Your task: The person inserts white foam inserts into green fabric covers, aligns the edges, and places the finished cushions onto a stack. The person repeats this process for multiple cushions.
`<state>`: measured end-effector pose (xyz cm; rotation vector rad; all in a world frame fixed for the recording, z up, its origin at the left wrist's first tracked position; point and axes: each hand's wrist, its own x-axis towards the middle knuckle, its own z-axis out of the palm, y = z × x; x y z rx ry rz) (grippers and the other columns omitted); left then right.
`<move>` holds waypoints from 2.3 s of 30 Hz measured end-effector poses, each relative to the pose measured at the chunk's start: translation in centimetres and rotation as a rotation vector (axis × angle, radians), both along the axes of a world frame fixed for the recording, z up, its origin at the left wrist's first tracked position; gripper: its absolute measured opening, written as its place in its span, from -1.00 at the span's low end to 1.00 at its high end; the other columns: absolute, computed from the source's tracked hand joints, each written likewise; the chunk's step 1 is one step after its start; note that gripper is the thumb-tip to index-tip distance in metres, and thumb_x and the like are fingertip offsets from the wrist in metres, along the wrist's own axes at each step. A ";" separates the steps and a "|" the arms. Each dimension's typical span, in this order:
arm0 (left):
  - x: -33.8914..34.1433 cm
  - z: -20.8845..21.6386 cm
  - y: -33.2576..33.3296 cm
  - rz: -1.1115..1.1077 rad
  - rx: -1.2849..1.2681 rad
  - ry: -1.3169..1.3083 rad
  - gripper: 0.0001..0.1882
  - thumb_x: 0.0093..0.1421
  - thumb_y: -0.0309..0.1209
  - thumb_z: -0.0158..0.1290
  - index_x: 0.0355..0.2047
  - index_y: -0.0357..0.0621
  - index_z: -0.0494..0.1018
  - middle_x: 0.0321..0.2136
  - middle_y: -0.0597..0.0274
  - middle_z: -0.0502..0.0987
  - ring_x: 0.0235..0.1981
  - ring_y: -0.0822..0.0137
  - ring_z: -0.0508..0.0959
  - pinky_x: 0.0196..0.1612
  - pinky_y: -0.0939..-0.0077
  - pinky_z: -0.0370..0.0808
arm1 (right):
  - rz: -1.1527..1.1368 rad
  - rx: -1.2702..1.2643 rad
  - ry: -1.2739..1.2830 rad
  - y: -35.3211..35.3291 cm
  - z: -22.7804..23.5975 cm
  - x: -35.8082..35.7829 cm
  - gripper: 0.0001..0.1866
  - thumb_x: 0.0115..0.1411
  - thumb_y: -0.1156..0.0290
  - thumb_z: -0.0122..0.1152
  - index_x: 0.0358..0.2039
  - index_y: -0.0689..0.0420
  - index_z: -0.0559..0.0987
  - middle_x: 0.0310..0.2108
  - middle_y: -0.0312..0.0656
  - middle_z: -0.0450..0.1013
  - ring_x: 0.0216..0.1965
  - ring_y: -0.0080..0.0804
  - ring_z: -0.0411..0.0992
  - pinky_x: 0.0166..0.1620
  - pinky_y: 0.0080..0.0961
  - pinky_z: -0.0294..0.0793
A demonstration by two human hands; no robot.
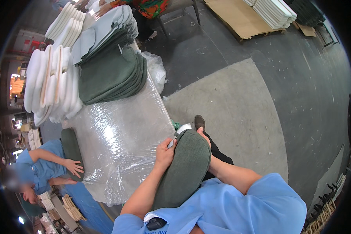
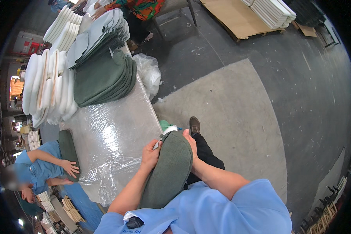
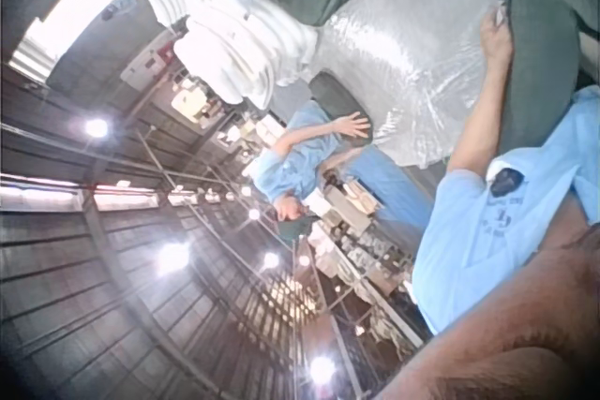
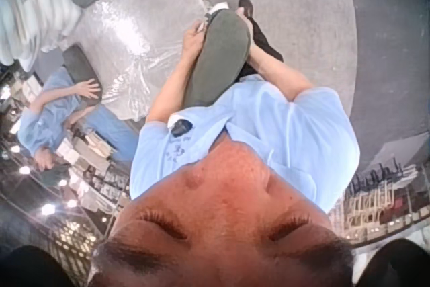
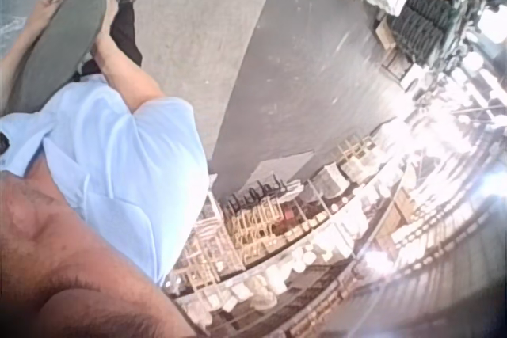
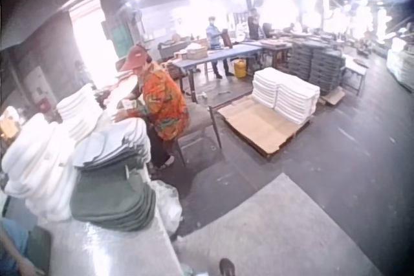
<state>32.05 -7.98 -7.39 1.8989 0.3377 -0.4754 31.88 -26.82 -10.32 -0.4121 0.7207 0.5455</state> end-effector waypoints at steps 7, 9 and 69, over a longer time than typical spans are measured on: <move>-0.1 -1.0 -0.5 0.053 0.020 -0.004 -0.67 0.48 -0.21 0.13 -0.31 -0.25 0.52 -0.50 0.38 0.47 -0.37 0.55 0.36 -0.27 0.51 0.37 | 0.092 -0.138 -0.071 -1.5 1.4 -0.6 -0.80 0.53 0.21 0.10 -0.12 0.06 0.54 -0.23 -0.31 0.58 -0.25 -0.55 0.56 -0.14 -0.49 0.60; 0.2 -0.6 -0.1 0.028 -0.008 0.034 -0.67 0.50 -0.21 0.10 -0.30 -0.24 0.53 -0.46 0.43 0.50 -0.35 0.56 0.37 -0.25 0.52 0.38 | 0.102 -0.107 -0.107 -1.9 0.3 -0.7 -0.83 0.52 0.24 0.12 -0.14 0.05 0.52 -0.27 -0.35 0.54 -0.29 -0.59 0.53 -0.19 -0.52 0.57; 4.6 1.2 -3.7 -0.010 0.276 -0.065 -0.76 0.45 -0.31 0.13 -0.28 -0.26 0.52 -0.49 -0.04 0.51 -0.47 0.09 0.50 -0.30 0.33 0.45 | 0.145 -0.173 0.343 0.7 -3.6 2.4 -0.18 0.48 -0.37 -0.22 -0.23 0.22 0.64 -0.37 -0.15 0.62 -0.37 -0.32 0.62 -0.27 -0.30 0.65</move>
